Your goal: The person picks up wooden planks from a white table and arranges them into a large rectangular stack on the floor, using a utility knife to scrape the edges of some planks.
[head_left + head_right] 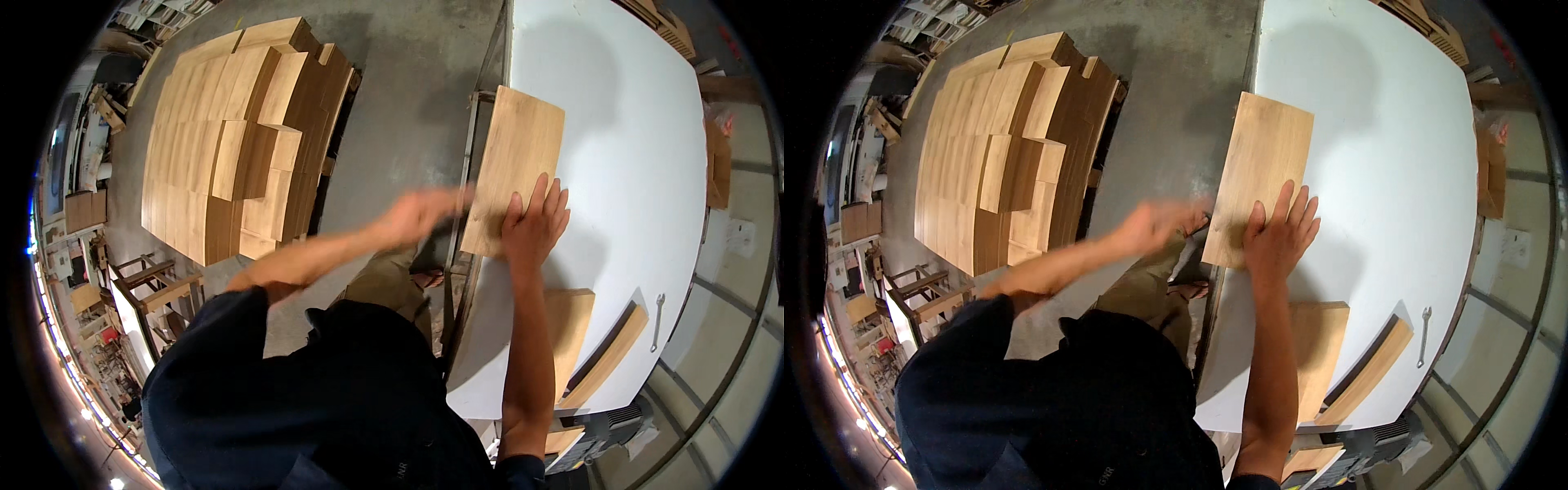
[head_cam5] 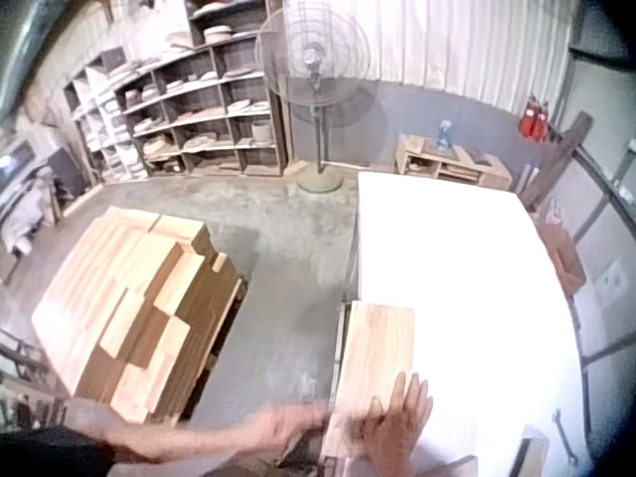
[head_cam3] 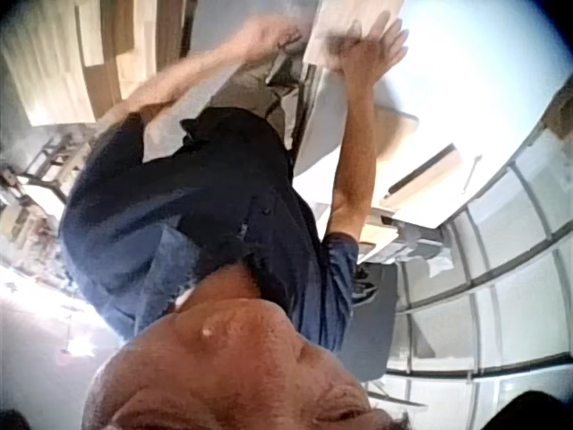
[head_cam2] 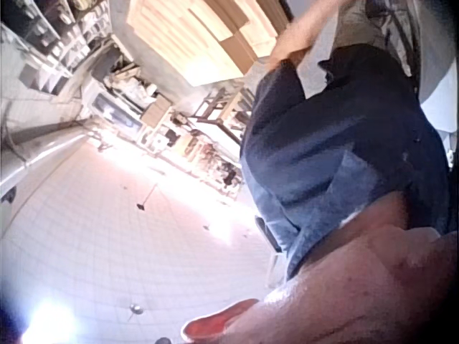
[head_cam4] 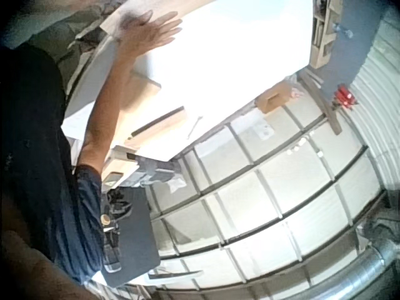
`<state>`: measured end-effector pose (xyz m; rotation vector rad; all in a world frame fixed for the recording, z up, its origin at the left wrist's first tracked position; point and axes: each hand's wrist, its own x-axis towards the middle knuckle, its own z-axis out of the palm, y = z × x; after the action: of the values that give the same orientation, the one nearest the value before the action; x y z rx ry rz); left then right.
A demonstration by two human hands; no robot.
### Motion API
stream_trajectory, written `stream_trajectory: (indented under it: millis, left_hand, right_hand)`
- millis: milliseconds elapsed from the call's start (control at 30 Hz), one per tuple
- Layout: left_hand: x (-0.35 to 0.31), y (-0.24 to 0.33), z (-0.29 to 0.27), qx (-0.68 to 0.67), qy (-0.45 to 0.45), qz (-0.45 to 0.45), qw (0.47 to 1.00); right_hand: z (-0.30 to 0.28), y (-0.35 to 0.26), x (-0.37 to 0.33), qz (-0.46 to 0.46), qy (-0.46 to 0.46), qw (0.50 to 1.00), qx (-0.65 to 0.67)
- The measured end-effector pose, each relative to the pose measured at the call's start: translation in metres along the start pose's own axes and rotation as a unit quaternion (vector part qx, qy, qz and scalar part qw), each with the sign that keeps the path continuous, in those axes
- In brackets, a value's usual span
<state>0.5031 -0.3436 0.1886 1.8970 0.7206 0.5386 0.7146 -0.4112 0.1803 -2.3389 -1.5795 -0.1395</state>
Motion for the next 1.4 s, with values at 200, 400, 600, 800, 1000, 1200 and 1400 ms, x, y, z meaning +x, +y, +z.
stream_trajectory:
  millis: [200, 400, 600, 800, 1000, 1200, 1400]
  left_hand:
    - [0.167, -0.057, -0.038, -0.082, 0.131, -0.036, 0.987]
    - [0.199, -0.078, -0.028, -0.16, 0.093, 0.014, 0.983]
    - [0.193, -0.081, -0.024, -0.165, 0.098, 0.023, 0.981]
    - [0.186, -0.085, -0.019, -0.155, 0.104, 0.043, 0.981]
    - [0.104, -0.067, 0.015, -0.038, 0.094, 0.159, 0.982]
    - [-0.067, -0.01, 0.036, 0.011, -0.232, 0.162, 0.959]
    - [0.071, -0.018, -0.028, 0.062, 0.075, 0.031, 0.995]
  right_hand:
    - [0.0, 0.002, -0.001, -0.047, 0.028, 0.998, 0.013]
    - [-0.005, -0.001, -0.001, -0.031, -0.022, 0.999, -0.009]
    - [-0.007, -0.005, 0.0, -0.04, -0.008, 0.999, -0.008]
    - [-0.004, -0.004, 0.001, -0.054, 0.007, 0.998, -0.013]
    - [0.004, 0.001, 0.0, -0.05, 0.028, 0.998, -0.013]
    - [0.001, 0.0, -0.003, -0.033, 0.022, 0.999, -0.024]
    - [0.003, 0.004, -0.001, -0.021, 0.004, 1.0, -0.01]
